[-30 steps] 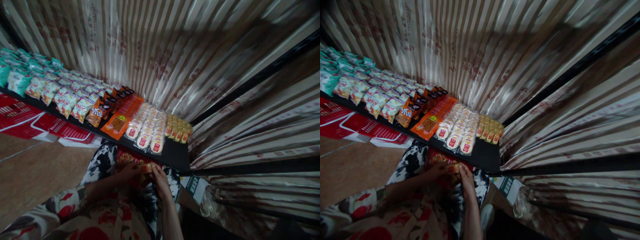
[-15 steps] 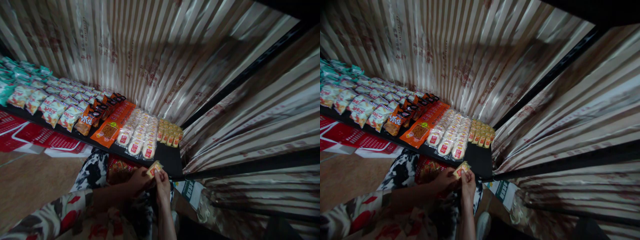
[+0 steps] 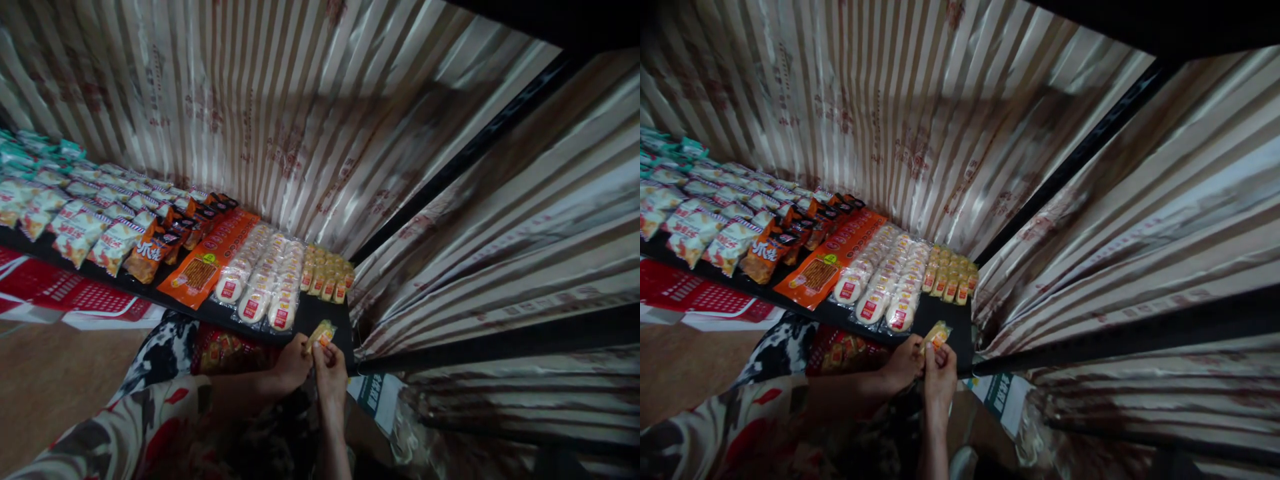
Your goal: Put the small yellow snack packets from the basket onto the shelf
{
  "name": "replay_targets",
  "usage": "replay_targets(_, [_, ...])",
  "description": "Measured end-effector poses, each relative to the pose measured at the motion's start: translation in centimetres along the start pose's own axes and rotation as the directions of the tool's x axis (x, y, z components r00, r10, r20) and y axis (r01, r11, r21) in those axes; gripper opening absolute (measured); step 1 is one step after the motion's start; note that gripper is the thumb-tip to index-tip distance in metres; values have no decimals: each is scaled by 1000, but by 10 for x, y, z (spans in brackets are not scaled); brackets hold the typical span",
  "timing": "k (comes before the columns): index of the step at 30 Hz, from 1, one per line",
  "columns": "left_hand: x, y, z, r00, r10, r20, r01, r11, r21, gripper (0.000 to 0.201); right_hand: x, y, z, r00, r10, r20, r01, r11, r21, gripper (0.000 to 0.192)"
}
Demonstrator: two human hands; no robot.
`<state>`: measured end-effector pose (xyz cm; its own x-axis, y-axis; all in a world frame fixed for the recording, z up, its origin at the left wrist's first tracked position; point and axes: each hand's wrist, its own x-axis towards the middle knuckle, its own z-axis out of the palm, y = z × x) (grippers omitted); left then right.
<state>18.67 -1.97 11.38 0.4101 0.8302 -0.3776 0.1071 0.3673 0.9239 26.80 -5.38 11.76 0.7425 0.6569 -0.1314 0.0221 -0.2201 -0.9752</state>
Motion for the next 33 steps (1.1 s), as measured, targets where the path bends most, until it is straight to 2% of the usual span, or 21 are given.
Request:
replay_targets(6, [18, 10, 13, 996, 82, -17, -79, 986, 149, 5, 22, 1, -2, 1000, -22, 11, 22, 1000, 11, 55])
replay_targets(12, [30, 30, 20, 993, 86, 75, -107, 933, 343, 15, 41, 15, -7, 997, -81, -5, 80, 996, -29, 65])
replay_targets(15, [37, 39, 23, 988, 121, 93, -151, 856, 494, 29, 48, 20, -10, 978, -178, -106, 153, 966, -210, 72])
replay_targets(18, [45, 46, 26, 969, 193, 155, -247, 697, 674, 39, 53, 21, -14, 929, -311, -201, 212, 891, -401, 74])
replay_targets(21, [56, 53, 28, 897, 293, 331, -437, 477, 763, 39, 56, 23, -17, 918, -329, -223, 227, 895, -384, 73])
replay_targets(23, [67, 54, 30, 830, 346, 437, -544, 327, 773, 41, 57, 23, -19, 933, -290, -212, 219, 927, -305, 74])
replay_targets(25, [80, 52, 32, 771, 404, 493, -602, 210, 770, 43, 58, 24, -19, 947, -244, -207, 192, 951, -241, 76])
replay_targets(29, [111, 42, 39, 658, 525, 539, -676, 98, 730, 45, 61, 31, -20, 949, -226, -221, 184, 963, -198, 75])
replay_targets(31, [125, 39, 44, 625, 530, 574, -700, 53, 713, 46, 64, 36, -21, 951, -233, -205, 201, 966, -165, 75])
replay_targets(33, [139, 38, 47, 611, 490, 621, -708, -12, 706, 47, 69, 41, -22, 954, -231, -191, 206, 968, -142, 74])
